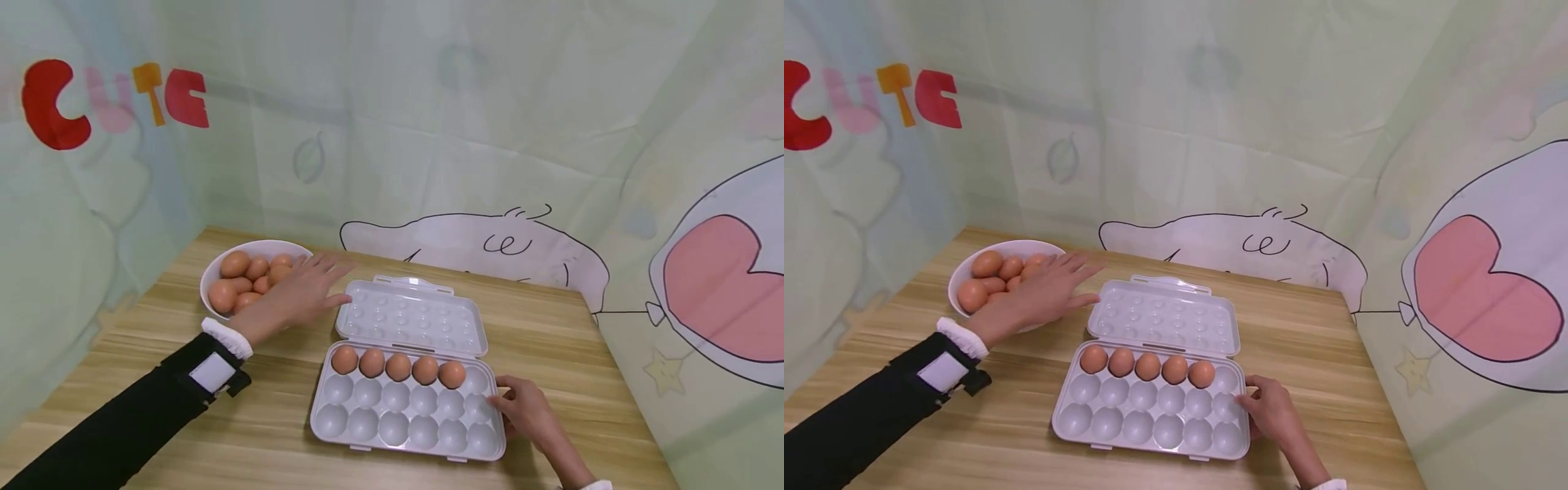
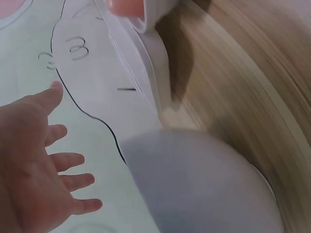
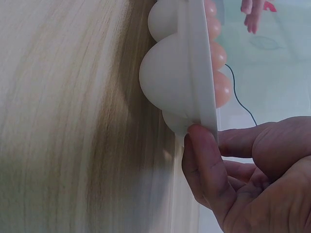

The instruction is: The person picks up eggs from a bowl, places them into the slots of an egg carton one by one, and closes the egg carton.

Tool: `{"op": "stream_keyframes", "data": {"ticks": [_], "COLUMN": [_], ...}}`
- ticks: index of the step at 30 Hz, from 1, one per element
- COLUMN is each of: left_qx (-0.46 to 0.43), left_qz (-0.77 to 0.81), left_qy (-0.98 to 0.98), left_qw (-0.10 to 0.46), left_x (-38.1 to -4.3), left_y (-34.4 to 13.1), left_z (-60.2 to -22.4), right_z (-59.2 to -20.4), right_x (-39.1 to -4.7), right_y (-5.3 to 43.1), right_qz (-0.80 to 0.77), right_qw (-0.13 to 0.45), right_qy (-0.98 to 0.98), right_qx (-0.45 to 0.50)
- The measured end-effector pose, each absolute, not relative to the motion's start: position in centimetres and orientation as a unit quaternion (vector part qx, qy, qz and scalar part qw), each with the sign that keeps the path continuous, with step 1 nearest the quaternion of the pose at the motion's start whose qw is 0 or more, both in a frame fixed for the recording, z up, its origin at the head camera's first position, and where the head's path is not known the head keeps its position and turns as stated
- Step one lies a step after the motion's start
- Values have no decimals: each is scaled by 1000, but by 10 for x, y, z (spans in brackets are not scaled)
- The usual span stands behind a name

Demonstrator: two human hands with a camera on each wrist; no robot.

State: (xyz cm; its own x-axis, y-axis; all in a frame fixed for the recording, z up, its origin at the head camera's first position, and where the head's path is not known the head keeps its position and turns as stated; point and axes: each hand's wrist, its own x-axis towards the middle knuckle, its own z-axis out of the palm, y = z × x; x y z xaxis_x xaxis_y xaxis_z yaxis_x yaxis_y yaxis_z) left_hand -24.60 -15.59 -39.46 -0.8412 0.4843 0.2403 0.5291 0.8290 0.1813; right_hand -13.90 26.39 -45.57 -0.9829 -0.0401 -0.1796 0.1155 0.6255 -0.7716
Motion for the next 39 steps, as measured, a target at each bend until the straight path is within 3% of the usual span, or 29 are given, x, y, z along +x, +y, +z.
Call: {"op": "stream_keyframes", "data": {"ticks": [14,23,26,31,33,39], "left_qx": [-202,-238,-236,-150,-115,-153], "left_qz": [-133,-175,-196,-354,-403,-308], "left_qy": [-970,-951,-950,-922,-905,-939], "left_qw": [36,89,65,-51,-71,-23], "left_x": [-251,-256,-258,-262,-264,-268], "left_y": [-227,-233,-233,-236,-237,-240], "left_z": [-410,-415,-416,-419,-421,-418], "right_z": [-453,-454,-454,-454,-454,-455], "right_x": [-139,-139,-138,-139,-141,-141], "right_y": [261,261,262,264,264,265], "right_qz": [-423,-421,-428,-433,-433,-432], "right_qw": [89,91,95,90,84,87], "right_qy": [901,901,898,897,898,898], "right_qx": [45,52,44,22,13,13]}}
